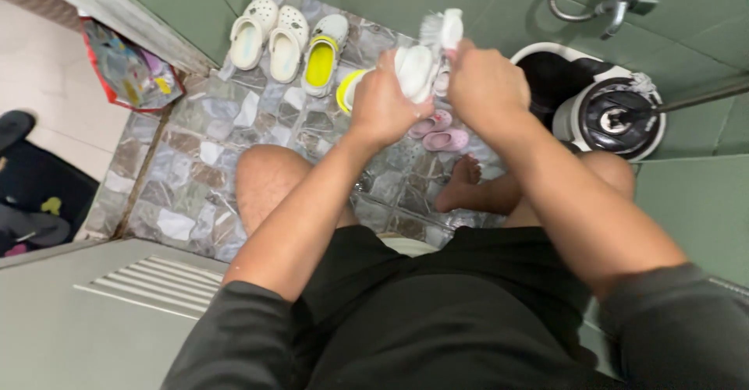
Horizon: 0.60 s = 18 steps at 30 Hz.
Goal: The person scrubs the exterior and sole of a white shoe using a brush and soapy water.
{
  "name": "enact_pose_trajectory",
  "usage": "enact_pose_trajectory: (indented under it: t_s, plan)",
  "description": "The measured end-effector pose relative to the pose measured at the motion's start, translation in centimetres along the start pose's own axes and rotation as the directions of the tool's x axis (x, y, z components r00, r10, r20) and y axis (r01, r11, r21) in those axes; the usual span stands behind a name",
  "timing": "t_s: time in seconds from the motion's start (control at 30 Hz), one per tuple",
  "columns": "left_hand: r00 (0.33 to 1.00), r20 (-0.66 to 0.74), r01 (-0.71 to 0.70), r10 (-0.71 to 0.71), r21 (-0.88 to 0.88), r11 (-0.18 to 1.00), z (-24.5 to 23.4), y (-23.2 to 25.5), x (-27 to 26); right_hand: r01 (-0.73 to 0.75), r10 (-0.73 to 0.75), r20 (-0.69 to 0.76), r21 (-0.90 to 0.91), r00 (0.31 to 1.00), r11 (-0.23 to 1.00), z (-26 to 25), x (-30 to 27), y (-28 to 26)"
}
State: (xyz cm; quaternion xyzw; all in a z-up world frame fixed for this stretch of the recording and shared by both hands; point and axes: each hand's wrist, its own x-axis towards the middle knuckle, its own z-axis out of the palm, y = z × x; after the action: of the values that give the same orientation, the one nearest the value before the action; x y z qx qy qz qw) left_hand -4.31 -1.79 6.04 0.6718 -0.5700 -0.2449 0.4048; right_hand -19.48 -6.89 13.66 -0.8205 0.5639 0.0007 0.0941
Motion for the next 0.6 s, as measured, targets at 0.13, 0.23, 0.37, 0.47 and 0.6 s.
enact_pose_trajectory:
  t_s: [0.13, 0.23, 0.37, 0.47, 0.6]
  plan:
    - [0.988, 0.081, 0.138, -0.132, -0.081, 0.987, 0.2, -0.4, -0.7, 0.210, -0.209, 0.015, -0.096, 0.978, 0.973, 0.6, -3.4, -2.5]
    - [0.996, 0.052, 0.086, -0.078, -0.178, 0.980, -0.4, -0.1, -0.7, 0.158, -0.158, 0.008, -0.001, 0.987, 0.987, -1.0, -2.1, -2.0]
    - [0.995, -0.088, -0.072, 0.049, -0.279, 0.958, -1.7, -0.1, -1.6, 0.210, -0.214, -0.051, -0.075, 0.975, 0.975, -0.6, -3.5, -2.9]
    - [0.999, -0.007, 0.035, -0.040, -0.329, 0.944, -2.2, -0.8, -1.6, 0.199, -0.198, 0.011, -0.067, 0.980, 0.978, -1.3, -2.7, -2.4]
    - [0.999, -0.043, 0.009, -0.031, -0.452, 0.892, -2.4, -1.4, -1.8, 0.331, -0.350, -0.067, -0.195, 0.934, 0.923, -0.7, -6.1, -3.1]
